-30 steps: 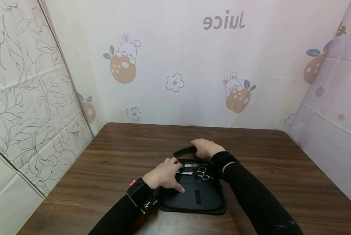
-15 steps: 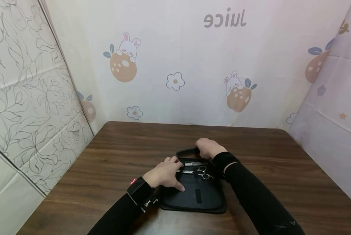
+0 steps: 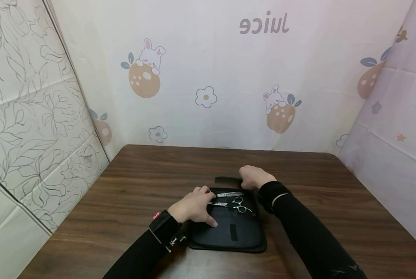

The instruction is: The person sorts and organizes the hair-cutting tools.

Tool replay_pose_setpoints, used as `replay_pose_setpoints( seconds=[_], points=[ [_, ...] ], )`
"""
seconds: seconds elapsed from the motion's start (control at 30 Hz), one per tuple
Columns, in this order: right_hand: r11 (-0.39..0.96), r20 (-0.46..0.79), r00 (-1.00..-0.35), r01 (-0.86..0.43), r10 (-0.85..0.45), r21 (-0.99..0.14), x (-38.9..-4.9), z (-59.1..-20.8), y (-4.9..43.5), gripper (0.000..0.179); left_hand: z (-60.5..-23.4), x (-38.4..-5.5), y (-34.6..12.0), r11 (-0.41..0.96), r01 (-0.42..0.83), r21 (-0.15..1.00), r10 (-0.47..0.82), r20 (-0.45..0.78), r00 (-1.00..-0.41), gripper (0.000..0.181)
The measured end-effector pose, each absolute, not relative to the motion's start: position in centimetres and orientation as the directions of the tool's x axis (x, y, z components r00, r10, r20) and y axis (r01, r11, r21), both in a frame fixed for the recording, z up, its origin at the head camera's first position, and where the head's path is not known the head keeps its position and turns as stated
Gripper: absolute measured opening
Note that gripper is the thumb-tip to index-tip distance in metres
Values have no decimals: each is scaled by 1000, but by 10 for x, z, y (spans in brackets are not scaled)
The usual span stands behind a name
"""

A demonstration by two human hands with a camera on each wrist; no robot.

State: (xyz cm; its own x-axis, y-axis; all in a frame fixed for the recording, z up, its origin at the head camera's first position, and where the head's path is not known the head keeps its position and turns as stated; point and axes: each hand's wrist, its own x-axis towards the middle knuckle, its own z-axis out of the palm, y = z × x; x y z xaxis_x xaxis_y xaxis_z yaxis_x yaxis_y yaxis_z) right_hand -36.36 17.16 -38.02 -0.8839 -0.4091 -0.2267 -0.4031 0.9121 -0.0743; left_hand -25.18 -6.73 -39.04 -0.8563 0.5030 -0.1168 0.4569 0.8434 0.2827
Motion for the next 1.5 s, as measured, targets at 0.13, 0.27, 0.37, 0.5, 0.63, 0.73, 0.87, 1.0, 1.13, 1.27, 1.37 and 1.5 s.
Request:
replay_pose_setpoints(
  seconds=[0.13, 0.27, 0.37, 0.5, 0.63, 0.73, 0.87, 1.0, 1.13, 1.27, 1.37, 1.5],
  points=[
    [911, -227, -883, -405, -411, -73, -365, -383, 179, 10, -391, -251, -67, 840, 457, 291, 506, -117, -855, 82],
    [915, -217, -889, -393, -404, -93, -364, -382, 183, 10, -391, -251, -66, 840, 457, 294, 504, -109, -857, 82],
    [919, -206, -895, -380, -395, -110, -363, -382, 184, 9, -390, -251, -65, 841, 455, 292, 502, -107, -858, 82],
    [919, -178, -903, -373, -391, -126, -361, -383, 187, 18, -391, -250, -66, 839, 457, 296, 505, -108, -856, 82],
    [918, -152, -908, -369, -389, -144, -360, -386, 190, 22, -392, -249, -66, 837, 459, 297, 507, -104, -856, 82],
    [918, -145, -911, -361, -385, -165, -359, -388, 192, 23, -392, -249, -67, 837, 460, 297, 507, -104, -856, 82],
    [914, -138, -916, -342, -376, -221, -356, -388, 195, 31, -392, -249, -67, 835, 460, 303, 508, -104, -855, 82],
    [896, -108, -917, -342, -384, -282, -352, -386, 195, 36, -391, -250, -68, 835, 461, 300, 508, -100, -856, 82],
    [874, -70, -912, -361, -403, -324, -348, -384, 194, 37, -390, -251, -68, 834, 463, 299, 510, -100, -854, 82],
    [854, -36, -906, -383, -421, -353, -341, -383, 193, 35, -390, -252, -67, 832, 464, 304, 513, -103, -852, 82],
    [844, -17, -905, -389, -425, -370, -335, -381, 192, 34, -390, -252, -67, 834, 461, 302, 511, -108, -853, 82],
    [829, 0, -900, -401, -435, -389, -328, -377, 190, 34, -391, -252, -67, 835, 461, 302, 511, -110, -853, 82]
  ],
)
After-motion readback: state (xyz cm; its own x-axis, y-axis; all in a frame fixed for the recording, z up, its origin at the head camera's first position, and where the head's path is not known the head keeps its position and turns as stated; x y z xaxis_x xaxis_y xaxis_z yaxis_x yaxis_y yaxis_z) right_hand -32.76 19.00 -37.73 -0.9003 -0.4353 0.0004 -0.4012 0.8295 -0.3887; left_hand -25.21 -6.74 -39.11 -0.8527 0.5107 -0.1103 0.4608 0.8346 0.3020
